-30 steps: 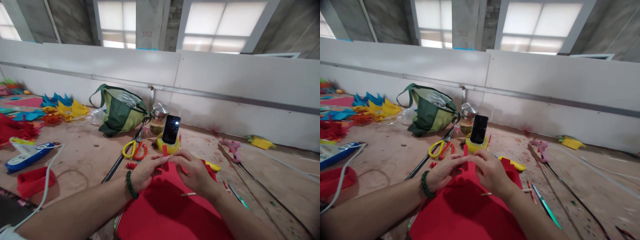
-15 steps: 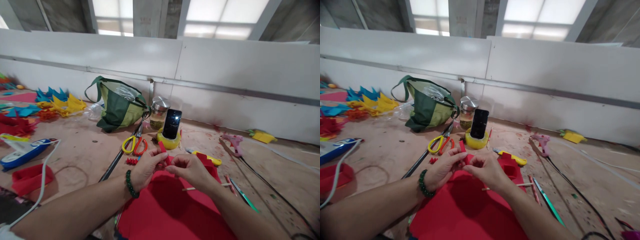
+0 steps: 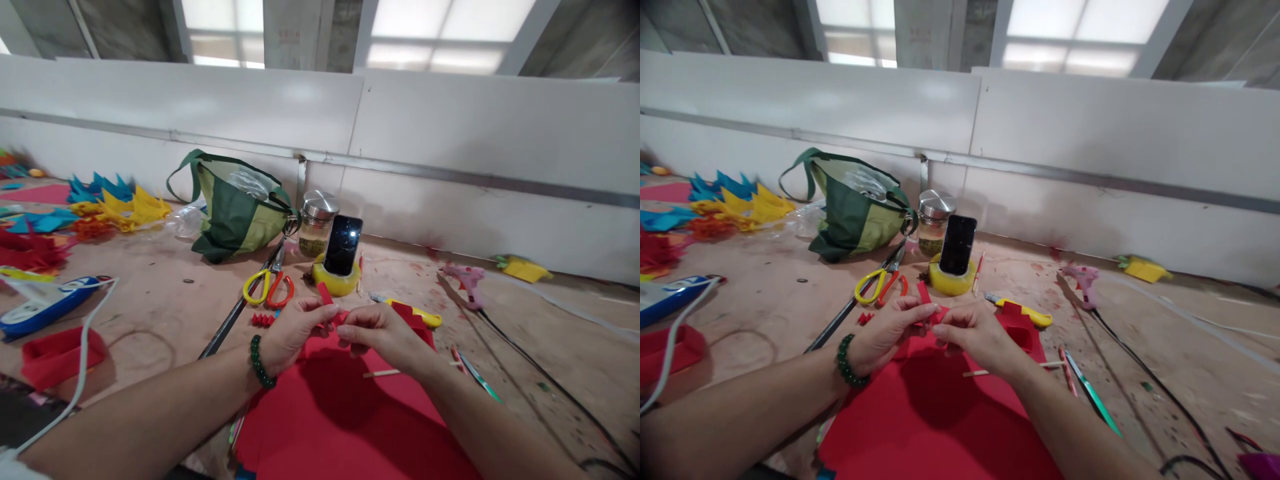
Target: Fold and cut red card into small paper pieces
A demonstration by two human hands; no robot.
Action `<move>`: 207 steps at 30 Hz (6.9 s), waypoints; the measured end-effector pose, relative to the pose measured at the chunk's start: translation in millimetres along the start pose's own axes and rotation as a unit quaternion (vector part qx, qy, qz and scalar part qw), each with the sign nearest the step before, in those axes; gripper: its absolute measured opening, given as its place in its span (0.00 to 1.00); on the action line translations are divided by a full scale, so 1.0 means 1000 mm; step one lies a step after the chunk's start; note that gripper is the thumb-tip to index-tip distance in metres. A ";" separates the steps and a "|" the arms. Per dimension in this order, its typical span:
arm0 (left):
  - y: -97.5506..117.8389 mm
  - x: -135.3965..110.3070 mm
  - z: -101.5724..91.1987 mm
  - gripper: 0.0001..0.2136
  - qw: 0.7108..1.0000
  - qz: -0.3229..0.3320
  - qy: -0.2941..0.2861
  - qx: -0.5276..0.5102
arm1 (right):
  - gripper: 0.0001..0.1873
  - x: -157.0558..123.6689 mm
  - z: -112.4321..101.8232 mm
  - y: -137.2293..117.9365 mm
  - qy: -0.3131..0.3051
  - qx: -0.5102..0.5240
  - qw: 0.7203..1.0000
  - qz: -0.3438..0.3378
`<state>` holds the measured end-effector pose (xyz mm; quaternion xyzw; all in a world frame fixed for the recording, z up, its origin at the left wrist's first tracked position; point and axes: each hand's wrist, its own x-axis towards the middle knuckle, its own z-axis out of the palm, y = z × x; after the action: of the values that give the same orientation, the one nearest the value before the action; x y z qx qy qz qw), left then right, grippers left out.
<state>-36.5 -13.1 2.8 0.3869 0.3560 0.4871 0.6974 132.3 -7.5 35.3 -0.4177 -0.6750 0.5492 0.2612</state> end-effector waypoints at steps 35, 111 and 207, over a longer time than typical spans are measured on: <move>0.025 0.000 -0.004 0.09 0.992 0.072 0.003 0.101 | 0.13 -0.005 -0.019 -0.012 -0.089 -0.088 0.992 0.013; 0.019 -0.006 0.001 0.08 0.995 0.024 -0.012 0.099 | 0.07 -0.002 0.003 -0.001 0.171 -0.297 0.893 -0.292; 0.009 -0.010 0.008 0.06 0.992 0.061 0.000 0.114 | 0.15 0.001 0.016 0.002 0.189 0.043 0.981 0.005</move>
<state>-36.0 -22.6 15.3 0.4853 0.3848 0.4849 0.6175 119.7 -15.0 29.5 -0.5059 -0.5874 0.4903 0.3984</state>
